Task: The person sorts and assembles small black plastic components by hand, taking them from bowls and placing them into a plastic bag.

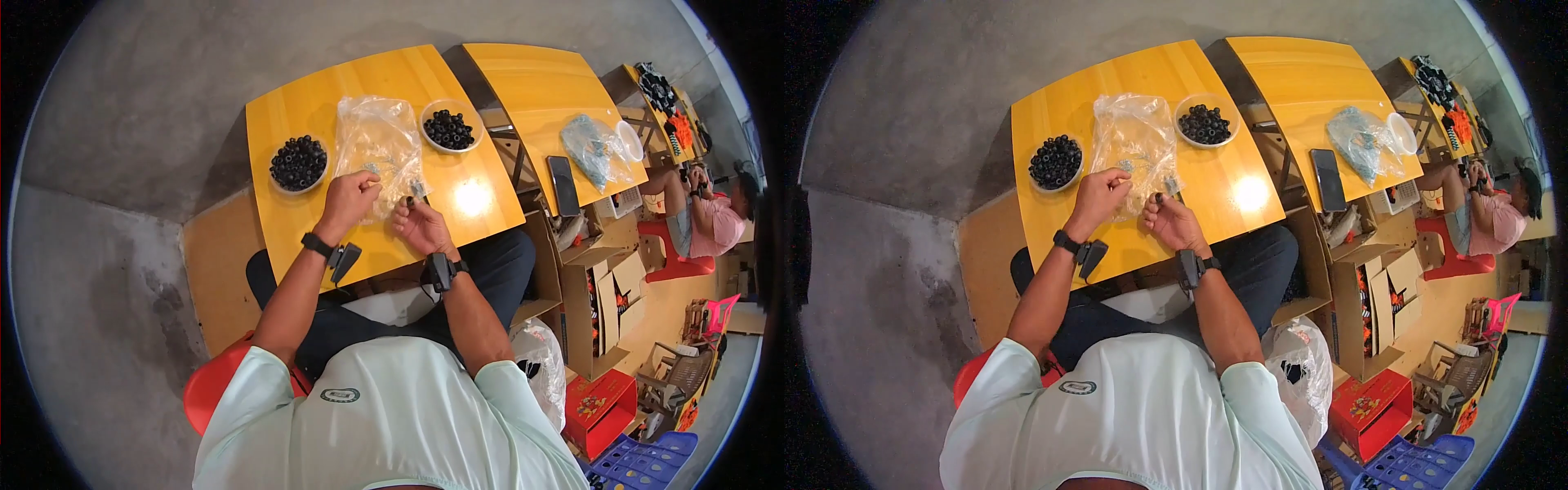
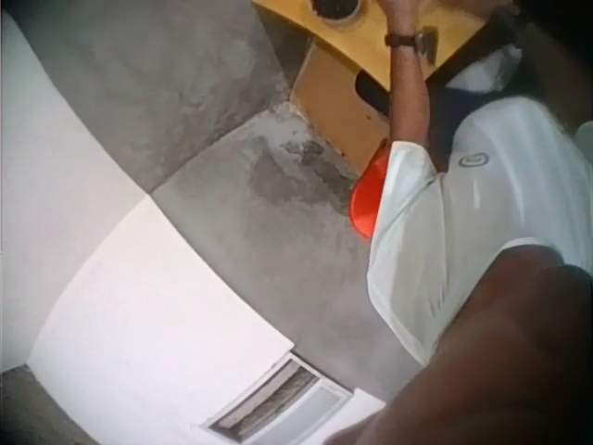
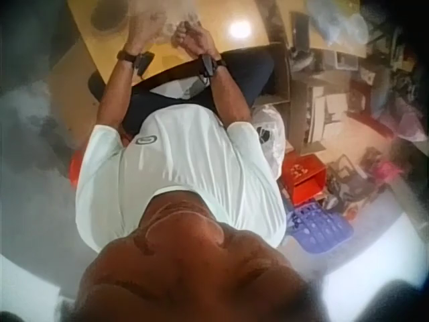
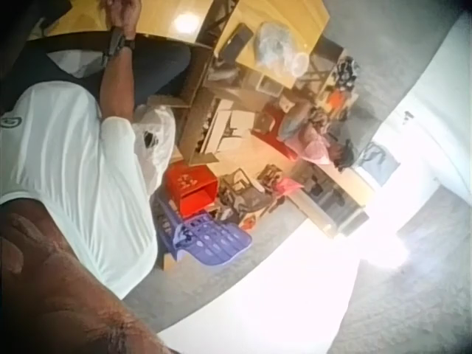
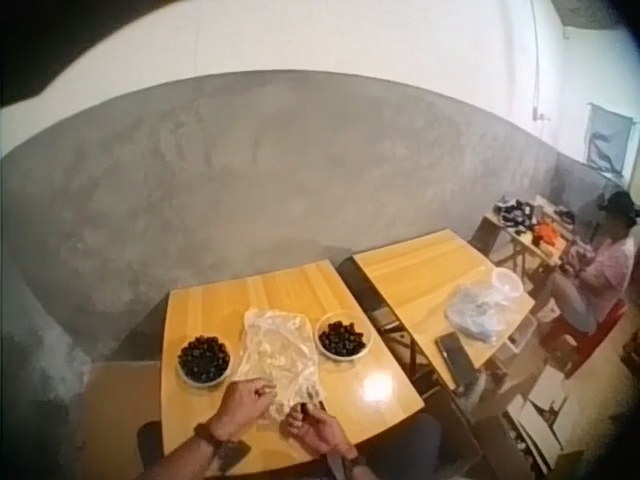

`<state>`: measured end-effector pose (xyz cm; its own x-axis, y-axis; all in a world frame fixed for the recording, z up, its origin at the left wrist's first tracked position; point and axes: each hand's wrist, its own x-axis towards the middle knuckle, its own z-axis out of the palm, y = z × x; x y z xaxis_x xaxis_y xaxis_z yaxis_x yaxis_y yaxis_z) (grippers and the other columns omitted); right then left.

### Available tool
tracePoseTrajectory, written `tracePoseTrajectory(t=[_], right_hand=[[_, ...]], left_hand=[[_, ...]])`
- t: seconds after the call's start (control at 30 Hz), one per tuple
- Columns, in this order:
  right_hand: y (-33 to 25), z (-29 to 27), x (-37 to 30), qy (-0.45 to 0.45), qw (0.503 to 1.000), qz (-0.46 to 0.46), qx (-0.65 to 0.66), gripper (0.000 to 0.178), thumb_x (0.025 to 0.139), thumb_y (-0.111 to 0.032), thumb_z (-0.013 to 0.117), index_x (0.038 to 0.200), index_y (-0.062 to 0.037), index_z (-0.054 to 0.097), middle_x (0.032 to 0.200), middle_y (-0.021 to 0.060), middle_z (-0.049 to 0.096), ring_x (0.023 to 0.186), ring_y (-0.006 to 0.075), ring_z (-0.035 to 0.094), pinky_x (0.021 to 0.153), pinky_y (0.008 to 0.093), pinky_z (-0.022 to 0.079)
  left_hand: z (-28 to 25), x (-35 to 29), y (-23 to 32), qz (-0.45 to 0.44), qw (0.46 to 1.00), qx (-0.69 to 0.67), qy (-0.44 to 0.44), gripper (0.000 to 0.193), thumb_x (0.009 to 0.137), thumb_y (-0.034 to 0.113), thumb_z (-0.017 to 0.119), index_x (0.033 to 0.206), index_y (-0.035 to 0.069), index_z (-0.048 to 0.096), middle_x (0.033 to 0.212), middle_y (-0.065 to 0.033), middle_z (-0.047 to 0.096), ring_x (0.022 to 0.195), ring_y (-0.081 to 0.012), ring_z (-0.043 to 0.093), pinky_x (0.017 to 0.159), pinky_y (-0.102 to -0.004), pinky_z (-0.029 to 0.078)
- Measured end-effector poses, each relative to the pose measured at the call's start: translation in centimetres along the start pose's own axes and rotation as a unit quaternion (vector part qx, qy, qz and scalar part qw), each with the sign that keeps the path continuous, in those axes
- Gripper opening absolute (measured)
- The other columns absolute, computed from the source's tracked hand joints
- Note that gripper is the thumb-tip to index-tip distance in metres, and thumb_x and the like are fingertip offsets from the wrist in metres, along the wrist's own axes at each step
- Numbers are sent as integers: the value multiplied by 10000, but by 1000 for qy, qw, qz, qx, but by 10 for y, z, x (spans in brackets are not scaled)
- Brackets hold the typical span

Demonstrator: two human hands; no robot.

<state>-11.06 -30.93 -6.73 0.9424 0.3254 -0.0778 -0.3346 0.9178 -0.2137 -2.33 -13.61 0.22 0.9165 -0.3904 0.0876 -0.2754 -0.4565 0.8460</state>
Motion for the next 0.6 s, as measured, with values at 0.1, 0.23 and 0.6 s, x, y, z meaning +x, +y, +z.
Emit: tracePoseTrajectory(t=[0.1,0.23,0.6], right_hand=[[0,-2,3,10,1000,-19,-14,235,989,-285,546,982,-50,558,870,26,495,800,161,486,743,306,419],[2,-2,2,11,1000,-14,-11,240,986,-288,550,979,-49,556,868,30,495,803,166,488,754,316,420],[2,-1,5,13,1000,-18,-12,209,979,-280,568,956,-73,571,851,31,524,798,169,497,749,313,426]], left_hand=[[10,27,0,13,995,98,3,168,822,191,649,903,68,730,770,-186,675,726,-359,671,664,-427,523],[25,45,-3,59,971,230,-34,191,801,201,653,913,61,718,772,-180,683,748,-356,673,684,-435,525],[36,61,-3,114,941,303,-99,192,833,220,640,917,61,709,856,-193,678,816,-392,649,735,-470,513]])
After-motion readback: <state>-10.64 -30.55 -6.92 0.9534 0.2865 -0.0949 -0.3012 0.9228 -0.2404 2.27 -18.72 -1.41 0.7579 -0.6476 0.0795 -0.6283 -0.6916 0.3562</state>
